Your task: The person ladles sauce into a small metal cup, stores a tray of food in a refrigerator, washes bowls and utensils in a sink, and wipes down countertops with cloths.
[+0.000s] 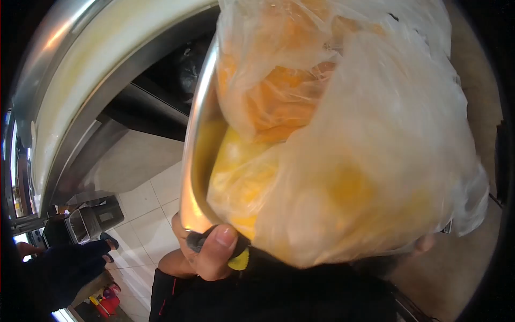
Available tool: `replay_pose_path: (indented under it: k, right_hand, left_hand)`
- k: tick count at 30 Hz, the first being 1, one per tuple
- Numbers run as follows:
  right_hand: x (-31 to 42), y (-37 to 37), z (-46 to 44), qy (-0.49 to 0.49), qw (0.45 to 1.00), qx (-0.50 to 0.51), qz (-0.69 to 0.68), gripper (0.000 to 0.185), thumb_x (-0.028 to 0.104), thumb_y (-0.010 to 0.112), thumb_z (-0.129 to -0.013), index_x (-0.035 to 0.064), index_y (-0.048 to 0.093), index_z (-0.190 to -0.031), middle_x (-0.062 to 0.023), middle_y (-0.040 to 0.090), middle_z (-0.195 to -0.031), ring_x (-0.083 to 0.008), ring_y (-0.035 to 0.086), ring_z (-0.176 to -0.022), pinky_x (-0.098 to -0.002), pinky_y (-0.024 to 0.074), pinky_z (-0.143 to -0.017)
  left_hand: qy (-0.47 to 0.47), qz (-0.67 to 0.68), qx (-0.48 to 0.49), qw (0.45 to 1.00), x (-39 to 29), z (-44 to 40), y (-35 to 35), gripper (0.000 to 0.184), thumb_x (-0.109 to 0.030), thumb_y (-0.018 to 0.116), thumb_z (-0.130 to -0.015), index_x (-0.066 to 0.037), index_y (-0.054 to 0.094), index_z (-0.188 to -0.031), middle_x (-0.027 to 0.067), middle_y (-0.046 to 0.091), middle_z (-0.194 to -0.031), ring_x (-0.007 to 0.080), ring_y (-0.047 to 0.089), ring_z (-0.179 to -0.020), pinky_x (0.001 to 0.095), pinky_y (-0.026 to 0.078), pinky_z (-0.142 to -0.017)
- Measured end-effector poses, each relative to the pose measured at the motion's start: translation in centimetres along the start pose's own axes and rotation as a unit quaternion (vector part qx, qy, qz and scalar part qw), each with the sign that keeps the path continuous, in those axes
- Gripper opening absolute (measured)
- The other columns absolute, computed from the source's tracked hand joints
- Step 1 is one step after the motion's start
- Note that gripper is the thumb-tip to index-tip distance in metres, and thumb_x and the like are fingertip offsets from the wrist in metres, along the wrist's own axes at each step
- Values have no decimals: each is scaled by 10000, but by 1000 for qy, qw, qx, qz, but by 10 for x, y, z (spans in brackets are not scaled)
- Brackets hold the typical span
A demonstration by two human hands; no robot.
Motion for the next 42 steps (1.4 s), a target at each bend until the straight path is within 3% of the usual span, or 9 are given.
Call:
replay_pose_path:
  k: [9,17,18,20,23,24,32,36,42]
  right_hand:
    - [-38,-41,47,46,991,-104,69,637,178,695,-929,-63,471,-1474,-164,631,-1368,-236,597,-1276,-371,469,-1073]
    - [-129,4,-35,107,994,21,0,699,183,689,-934,-52,433,-1540,-158,606,-1446,-227,563,-1364,-372,433,-1146]
    - [-146,16,-55,117,992,52,-18,707,184,689,-934,-51,428,-1548,-157,603,-1456,-226,558,-1375,-372,429,-1156]
    - [-186,42,-102,131,978,142,-75,606,160,668,-950,-38,479,-1490,-137,635,-1391,-213,607,-1290,-365,466,-1114]
    - [-231,76,-164,152,959,191,-145,428,114,644,-975,-6,549,-1374,-108,662,-1295,-180,649,-1173,-348,515,-1030]
    - [-243,82,-187,157,954,203,-154,396,94,640,-979,3,555,-1356,-99,668,-1269,-171,657,-1142,-343,530,-998]
    - [-294,114,-301,189,926,170,-279,241,61,683,-962,94,614,-1191,-47,658,-1194,-190,641,-1153,-365,530,-1013]
    - [-282,129,-315,208,924,124,-296,205,97,687,-971,84,621,-1165,-50,657,-1176,-205,655,-1113,-371,539,-1001]
    - [-270,134,-269,312,893,37,-321,280,216,664,-1021,101,596,-1267,-138,603,-1282,-289,648,-1195,-428,548,-1014]
  left_hand:
    - [-61,-4,19,998,30,3,7,466,-224,666,-951,21,583,-1340,148,676,-1195,238,680,-1072,410,570,-915]
    - [4,-105,-121,987,63,-62,7,487,-284,698,-945,5,565,-1315,112,659,-1091,201,656,-946,353,558,-840]
    - [50,-77,-176,980,74,-82,2,299,-191,702,-965,45,657,-1141,101,709,-1010,164,680,-887,328,559,-798]
    - [95,-109,-238,961,92,-132,-7,344,-239,698,-977,59,658,-1144,86,698,-994,161,659,-889,330,540,-817]
    - [246,-141,-159,946,82,-195,4,280,-226,704,-962,6,690,-807,0,644,-772,96,550,-723,301,441,-670]
    - [196,-56,-192,960,90,-216,5,254,-209,712,-955,-13,688,-795,-15,630,-768,81,524,-707,285,405,-634]
    - [257,43,-136,956,102,-313,26,251,-210,701,-965,25,706,-875,17,675,-787,108,568,-682,270,452,-661]
    - [237,40,-133,961,109,-321,46,281,-238,692,-981,38,699,-935,72,706,-953,130,627,-833,296,479,-714]
    - [272,160,-210,925,119,-327,79,338,-257,658,-1016,68,675,-1107,131,704,-1118,167,632,-944,323,502,-804]
Point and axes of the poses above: each hand's wrist, its own z-axis away from the middle knuckle, its own y-axis out of the palm, x = y × z, the point moved 4 cm from there along -z, towards the middle knuckle
